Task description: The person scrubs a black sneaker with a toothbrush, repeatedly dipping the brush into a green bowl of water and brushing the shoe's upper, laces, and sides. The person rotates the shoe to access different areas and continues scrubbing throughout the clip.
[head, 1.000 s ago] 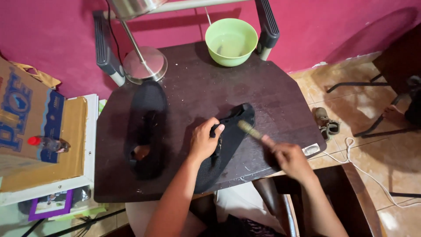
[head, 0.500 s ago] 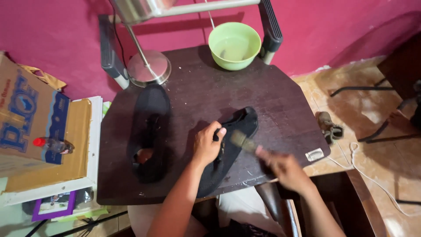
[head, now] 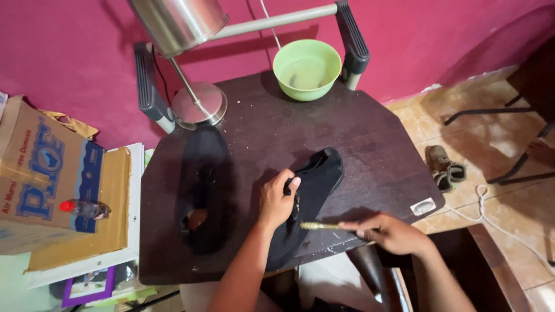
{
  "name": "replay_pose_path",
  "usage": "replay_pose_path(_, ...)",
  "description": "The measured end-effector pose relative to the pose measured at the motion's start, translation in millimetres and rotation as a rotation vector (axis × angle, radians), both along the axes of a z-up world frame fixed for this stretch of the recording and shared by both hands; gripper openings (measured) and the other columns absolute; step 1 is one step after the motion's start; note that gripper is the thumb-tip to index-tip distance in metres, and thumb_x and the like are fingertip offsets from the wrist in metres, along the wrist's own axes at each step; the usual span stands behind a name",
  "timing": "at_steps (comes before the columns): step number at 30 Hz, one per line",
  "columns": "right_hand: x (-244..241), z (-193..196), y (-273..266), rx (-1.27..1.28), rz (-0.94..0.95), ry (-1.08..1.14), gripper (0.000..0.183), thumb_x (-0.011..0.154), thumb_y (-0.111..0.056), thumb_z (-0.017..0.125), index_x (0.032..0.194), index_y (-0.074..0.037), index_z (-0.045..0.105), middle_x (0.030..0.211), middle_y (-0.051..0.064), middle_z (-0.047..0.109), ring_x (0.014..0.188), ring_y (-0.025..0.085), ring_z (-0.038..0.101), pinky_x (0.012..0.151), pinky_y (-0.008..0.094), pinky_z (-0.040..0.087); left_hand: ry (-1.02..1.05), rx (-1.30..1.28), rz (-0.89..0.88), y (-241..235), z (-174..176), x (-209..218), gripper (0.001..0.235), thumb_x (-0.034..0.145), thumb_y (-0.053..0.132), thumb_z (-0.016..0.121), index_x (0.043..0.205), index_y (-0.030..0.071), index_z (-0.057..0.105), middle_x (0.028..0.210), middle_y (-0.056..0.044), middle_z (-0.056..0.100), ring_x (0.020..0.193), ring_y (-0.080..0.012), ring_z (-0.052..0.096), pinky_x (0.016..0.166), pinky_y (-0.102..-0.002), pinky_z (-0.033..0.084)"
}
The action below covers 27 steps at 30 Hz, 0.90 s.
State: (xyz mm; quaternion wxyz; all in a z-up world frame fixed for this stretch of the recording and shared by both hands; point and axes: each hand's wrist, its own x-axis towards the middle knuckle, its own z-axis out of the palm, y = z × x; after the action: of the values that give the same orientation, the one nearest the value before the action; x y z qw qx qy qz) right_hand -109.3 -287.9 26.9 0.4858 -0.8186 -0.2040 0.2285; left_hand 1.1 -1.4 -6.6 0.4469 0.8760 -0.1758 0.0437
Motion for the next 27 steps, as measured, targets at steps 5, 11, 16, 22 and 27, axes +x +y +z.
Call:
replay_pose_path(5,1.1,-1.1,-1.8,-0.113,-0.269,-0.162,0.046,0.096,-0.006,0.056,0.139,-0.02,0.066,0.141,-0.01,0.062,0.09,0.01,0.053,0.079,0.026,0.048,-0.005,0.001,-0.001,-0.3,-1.5,-1.0,0.021,0.102,0.035,0.054,0.095,0.015,0.055,0.083,-0.007,0.067,0.076,-0.0358,0.064,0.067,-0.045,0.043)
replay_pose_path(11,-1.1,-8.5,-0.8,0.044,-0.231,-0.136,0.049,0.097,-0.003,0.051,0.143,-0.015,0.059,0.154,0.006,0.052,0.145,0.028,0.047,0.121,0.048,0.033,0.042,0.022,0.008,0.2,1.7,-2.1,0.022,0.102,0.037,0.054,0.096,0.016,0.056,0.085,-0.007,0.069,0.081,-0.0361,0.066,0.069,-0.046,0.044)
replay_pose_path(16,-1.7,-11.0,-3.8,0.021,-0.316,-0.124,0.056,0.095,0.002,0.049,0.148,-0.015,0.053,0.158,0.005,0.046,0.15,0.026,0.04,0.123,0.047,0.028,-0.004,-0.021,-0.014,0.8,-0.5,0.8,0.023,0.103,0.036,0.054,0.095,0.015,0.055,0.084,-0.006,0.067,0.077,-0.0343,0.065,0.068,-0.043,0.044)
replay_pose_path(22,-2.6,-5.5,-0.9,-0.031,-0.162,0.053,0.039,0.096,-0.015,0.058,0.132,-0.014,0.071,0.14,0.006,0.069,0.13,0.025,0.069,0.11,0.04,0.052,0.01,0.0,-0.003,1.3,2.0,2.1,0.024,0.102,0.039,0.053,0.096,0.016,0.057,0.088,-0.004,0.07,0.08,-0.0337,0.067,0.069,-0.044,0.045)
replay_pose_path(27,-9.0,-0.5,9.7,-0.143,-0.184,0.167,0.033,0.095,-0.028,0.061,0.116,-0.02,0.084,0.091,-0.002,0.088,0.063,0.012,0.065,0.066,0.027,0.052,0.054,0.002,0.002,0.7,-0.4,0.8,0.023,0.101,0.039,0.054,0.095,0.016,0.056,0.087,-0.007,0.069,0.082,-0.037,0.066,0.069,-0.046,0.044)
